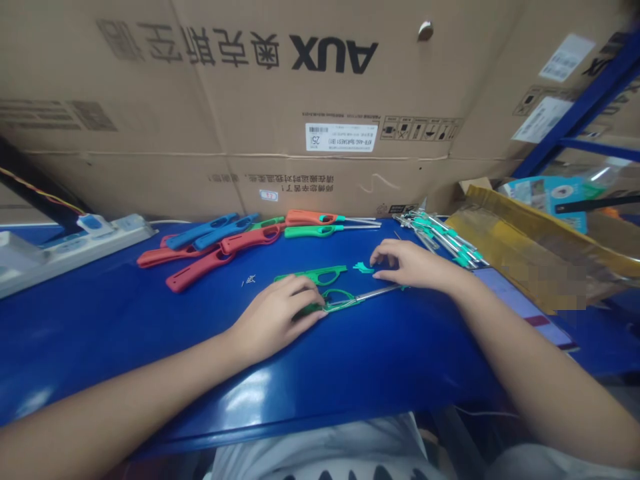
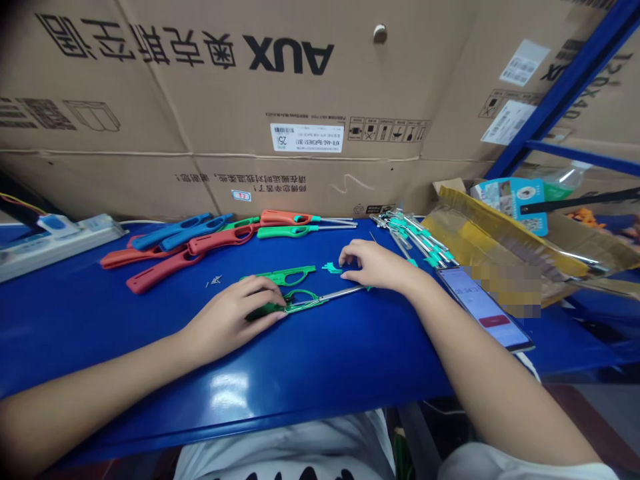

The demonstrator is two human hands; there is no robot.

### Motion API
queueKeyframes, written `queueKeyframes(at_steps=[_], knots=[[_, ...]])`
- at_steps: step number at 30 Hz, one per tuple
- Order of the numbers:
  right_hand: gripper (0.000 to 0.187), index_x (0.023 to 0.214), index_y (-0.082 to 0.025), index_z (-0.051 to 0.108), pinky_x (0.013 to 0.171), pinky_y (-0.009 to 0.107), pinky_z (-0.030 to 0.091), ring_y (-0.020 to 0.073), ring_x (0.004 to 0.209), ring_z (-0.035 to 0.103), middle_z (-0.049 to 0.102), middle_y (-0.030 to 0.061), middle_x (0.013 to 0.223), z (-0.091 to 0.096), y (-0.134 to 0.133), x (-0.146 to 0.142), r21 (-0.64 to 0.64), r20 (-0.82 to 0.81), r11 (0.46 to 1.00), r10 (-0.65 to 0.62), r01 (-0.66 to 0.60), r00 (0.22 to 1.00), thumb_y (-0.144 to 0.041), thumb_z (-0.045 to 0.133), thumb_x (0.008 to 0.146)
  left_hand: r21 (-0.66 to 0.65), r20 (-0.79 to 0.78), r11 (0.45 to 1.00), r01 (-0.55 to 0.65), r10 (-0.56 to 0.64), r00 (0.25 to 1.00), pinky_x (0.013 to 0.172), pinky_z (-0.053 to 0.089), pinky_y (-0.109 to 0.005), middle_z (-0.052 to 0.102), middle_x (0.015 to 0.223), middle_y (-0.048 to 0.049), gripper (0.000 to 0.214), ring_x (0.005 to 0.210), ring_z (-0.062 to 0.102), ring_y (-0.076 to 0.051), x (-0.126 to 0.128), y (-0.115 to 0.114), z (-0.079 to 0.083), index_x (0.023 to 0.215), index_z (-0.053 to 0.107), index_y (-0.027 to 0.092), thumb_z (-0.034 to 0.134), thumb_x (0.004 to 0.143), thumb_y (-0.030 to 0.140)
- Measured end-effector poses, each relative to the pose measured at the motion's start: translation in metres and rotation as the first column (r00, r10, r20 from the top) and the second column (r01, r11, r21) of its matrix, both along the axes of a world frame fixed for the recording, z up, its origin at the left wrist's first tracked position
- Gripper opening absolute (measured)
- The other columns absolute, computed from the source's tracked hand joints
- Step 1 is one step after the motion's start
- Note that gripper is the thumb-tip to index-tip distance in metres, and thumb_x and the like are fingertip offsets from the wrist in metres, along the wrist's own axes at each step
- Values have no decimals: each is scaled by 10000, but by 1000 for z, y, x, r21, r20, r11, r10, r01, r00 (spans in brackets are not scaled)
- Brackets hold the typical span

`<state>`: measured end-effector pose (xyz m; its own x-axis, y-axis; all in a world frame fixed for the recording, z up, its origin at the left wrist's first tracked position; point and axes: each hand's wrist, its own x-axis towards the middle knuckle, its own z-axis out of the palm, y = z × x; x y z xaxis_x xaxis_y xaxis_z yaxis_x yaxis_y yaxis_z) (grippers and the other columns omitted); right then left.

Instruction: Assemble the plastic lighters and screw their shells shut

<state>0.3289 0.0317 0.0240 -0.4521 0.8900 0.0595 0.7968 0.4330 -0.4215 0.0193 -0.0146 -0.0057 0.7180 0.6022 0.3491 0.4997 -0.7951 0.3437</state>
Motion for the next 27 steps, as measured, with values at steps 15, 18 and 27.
queueKeyframes(at_steps=[15,18,27], knots=[[124,900,-202,642,607,264,323,158,782,599,678,17,948,9,-25,-35,138,253,986,60,-98,966,-285,576,966,-43,-3,999,-13,13,1000,952,466,-420,626,1168,-82,231,1061,577,-243,2,-1,-3,1177,663,220,514,1001,228],[110,902,-197,640,620,264,336,157,797,600,669,19,959,11,-26,-33,125,255,983,99,-134,962,-257,573,965,-46,-13,999,-2,2,1000,953,454,-415,610,1176,-81,239,1068,568,-245,2,-1,-3,1170,667,229,496,1004,219],[81,924,-194,639,689,258,388,138,798,574,648,11,935,5,-35,-44,113,6,963,244,-244,970,-254,599,961,-94,27,995,-11,13,1000,985,424,-420,611,1172,-76,166,1078,557,-237,3,0,-3,1091,639,207,498,1003,205]])
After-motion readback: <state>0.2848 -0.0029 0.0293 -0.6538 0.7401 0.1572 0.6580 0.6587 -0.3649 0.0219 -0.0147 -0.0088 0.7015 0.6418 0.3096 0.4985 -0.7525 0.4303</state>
